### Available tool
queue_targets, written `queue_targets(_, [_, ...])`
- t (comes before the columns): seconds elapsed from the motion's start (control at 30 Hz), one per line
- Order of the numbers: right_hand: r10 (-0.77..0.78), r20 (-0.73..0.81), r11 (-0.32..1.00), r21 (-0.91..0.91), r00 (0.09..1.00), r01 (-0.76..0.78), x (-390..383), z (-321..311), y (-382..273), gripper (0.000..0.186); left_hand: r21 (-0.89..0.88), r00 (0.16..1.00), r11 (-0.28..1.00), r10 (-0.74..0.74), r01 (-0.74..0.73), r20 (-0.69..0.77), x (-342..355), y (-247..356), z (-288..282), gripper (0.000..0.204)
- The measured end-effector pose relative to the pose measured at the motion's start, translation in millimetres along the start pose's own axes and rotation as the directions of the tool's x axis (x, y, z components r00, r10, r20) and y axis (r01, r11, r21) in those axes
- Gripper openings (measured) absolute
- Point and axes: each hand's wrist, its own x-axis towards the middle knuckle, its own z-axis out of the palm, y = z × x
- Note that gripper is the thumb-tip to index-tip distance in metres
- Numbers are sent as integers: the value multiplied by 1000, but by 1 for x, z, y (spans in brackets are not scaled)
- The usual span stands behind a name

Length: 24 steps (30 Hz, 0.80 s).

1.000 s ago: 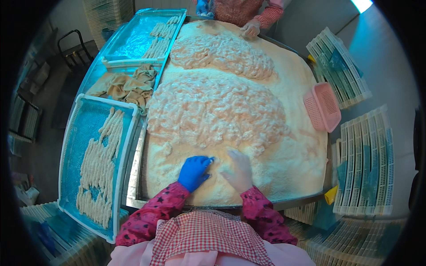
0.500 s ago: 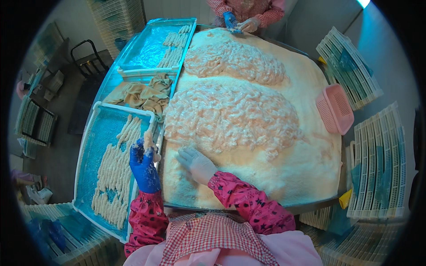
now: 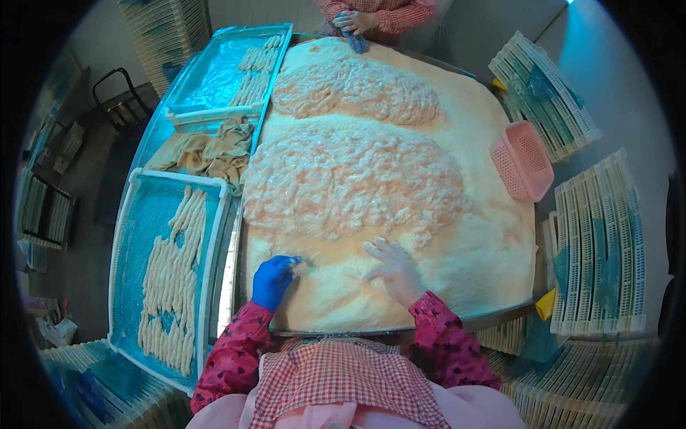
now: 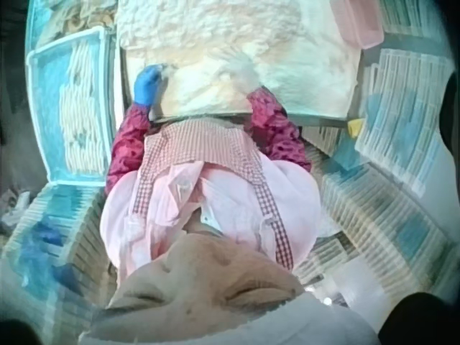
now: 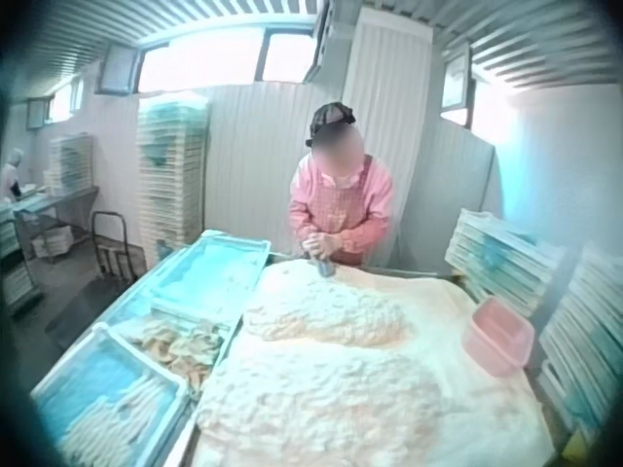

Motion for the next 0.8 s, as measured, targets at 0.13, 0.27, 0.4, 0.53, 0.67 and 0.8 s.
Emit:
queue_targets(0.13, [327, -3, 883, 356, 945, -304, -13, 12, -15, 36, -846, 908, 479, -418, 234, 14, 3, 14, 13, 25])
queue_targets(0.27, [331, -180, 923, 264, 926, -279, 5, 30, -36, 46, -961, 873, -38, -411, 273, 264, -2, 24, 25, 46])
queue_targets(0.4, [275, -324, 953, 217, 905, -212, 52, 25, -68, 48, -689, 901, -605, 118, 399, 418, -2, 63, 45, 53])
queue_targets(0.53, [200, -233, 978, 113, 952, -178, 56, 40, -81, 50, -641, 814, -505, -304, -578, -494, 26, 141, 92, 46])
queue_targets(0.67, [67, -199, 955, 296, 978, -6, 54, 44, -86, 55, -850, 952, -455, -12, 267, 306, -28, 27, 90, 45])
queue_targets(0.8, [137, -68, 444, 896, 988, 0, 86, 50, -129, 60, -965, 957, 263, -282, 7, -70, -34, 1, 33, 45])
